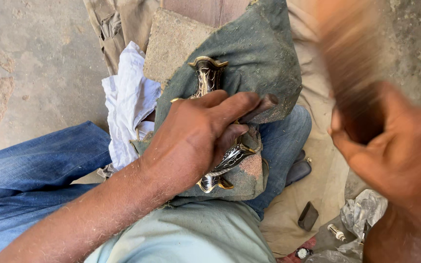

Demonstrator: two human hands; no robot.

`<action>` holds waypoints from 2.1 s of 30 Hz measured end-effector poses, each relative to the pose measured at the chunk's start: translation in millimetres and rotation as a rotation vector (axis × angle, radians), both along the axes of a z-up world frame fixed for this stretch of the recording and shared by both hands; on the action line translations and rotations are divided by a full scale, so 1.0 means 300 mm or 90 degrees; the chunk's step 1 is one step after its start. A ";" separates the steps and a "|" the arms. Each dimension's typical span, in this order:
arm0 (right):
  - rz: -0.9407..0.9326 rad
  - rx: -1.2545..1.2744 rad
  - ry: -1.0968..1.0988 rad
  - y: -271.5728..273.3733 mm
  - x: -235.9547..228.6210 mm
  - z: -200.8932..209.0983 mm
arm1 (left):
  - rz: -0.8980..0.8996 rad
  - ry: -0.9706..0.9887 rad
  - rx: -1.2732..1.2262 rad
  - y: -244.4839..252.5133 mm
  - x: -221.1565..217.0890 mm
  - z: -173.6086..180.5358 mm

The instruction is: The person sits on the floor and uses a hammer and chisel to shape and emboss a silver-colored metal object resting on a cushioned block. The person repeatedly strikes the chisel to create patterns and contours on the metal surface.

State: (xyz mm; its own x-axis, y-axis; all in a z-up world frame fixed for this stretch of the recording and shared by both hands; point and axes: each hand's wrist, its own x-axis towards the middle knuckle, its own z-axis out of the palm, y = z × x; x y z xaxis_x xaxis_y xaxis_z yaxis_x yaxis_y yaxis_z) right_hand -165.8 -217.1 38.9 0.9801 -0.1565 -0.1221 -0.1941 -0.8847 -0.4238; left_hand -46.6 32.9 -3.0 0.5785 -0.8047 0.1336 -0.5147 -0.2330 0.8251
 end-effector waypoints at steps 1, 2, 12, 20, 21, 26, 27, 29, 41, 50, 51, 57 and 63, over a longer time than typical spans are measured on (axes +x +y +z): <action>0.031 -0.023 0.004 -0.001 -0.033 -0.009 | -0.018 -0.017 0.015 -0.001 0.003 -0.001; -0.061 0.080 -0.053 0.012 -0.071 -0.037 | -0.039 -0.013 0.025 -0.008 0.012 -0.002; -0.361 0.322 -0.279 0.166 -0.355 -0.342 | -0.275 -0.121 0.014 -0.085 0.078 0.002; -0.440 0.215 -0.331 0.275 -0.475 -0.500 | -0.486 -0.114 0.151 -0.129 0.119 0.029; -0.415 0.116 -0.307 0.280 -0.479 -0.511 | -0.483 -0.158 0.105 -0.133 0.118 0.033; -0.426 0.121 -0.363 0.286 -0.494 -0.503 | -0.515 -0.168 0.081 -0.152 0.107 0.034; -0.387 0.023 -0.312 0.284 -0.494 -0.495 | -0.513 -0.164 0.075 -0.150 0.105 0.030; -0.405 0.052 -0.308 0.294 -0.490 -0.482 | -0.510 -0.160 0.072 -0.152 0.106 0.028; -0.281 0.137 -0.352 0.292 -0.445 -0.448 | -0.493 -0.123 0.040 -0.138 0.108 0.034; -0.427 0.263 -0.282 0.293 -0.418 -0.516 | -0.511 -0.097 0.155 -0.119 0.155 0.065; -0.457 0.378 -0.293 0.289 -0.412 -0.509 | -0.469 -0.096 0.066 -0.120 0.166 0.061; -0.398 0.588 -0.438 0.280 -0.432 -0.410 | -0.406 -0.078 0.047 -0.139 0.174 0.022; -0.430 0.595 -0.203 0.283 -0.478 -0.375 | -0.434 -0.092 0.108 -0.164 0.160 0.035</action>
State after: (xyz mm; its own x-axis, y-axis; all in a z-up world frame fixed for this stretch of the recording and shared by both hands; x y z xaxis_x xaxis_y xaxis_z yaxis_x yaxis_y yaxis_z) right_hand -309.2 -132.2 -73.7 0.7410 -0.6312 -0.2290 -0.2703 0.0318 -0.9623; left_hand 1.4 -16.3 7.4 -0.0744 -0.9972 0.0122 -0.6925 0.0604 0.7188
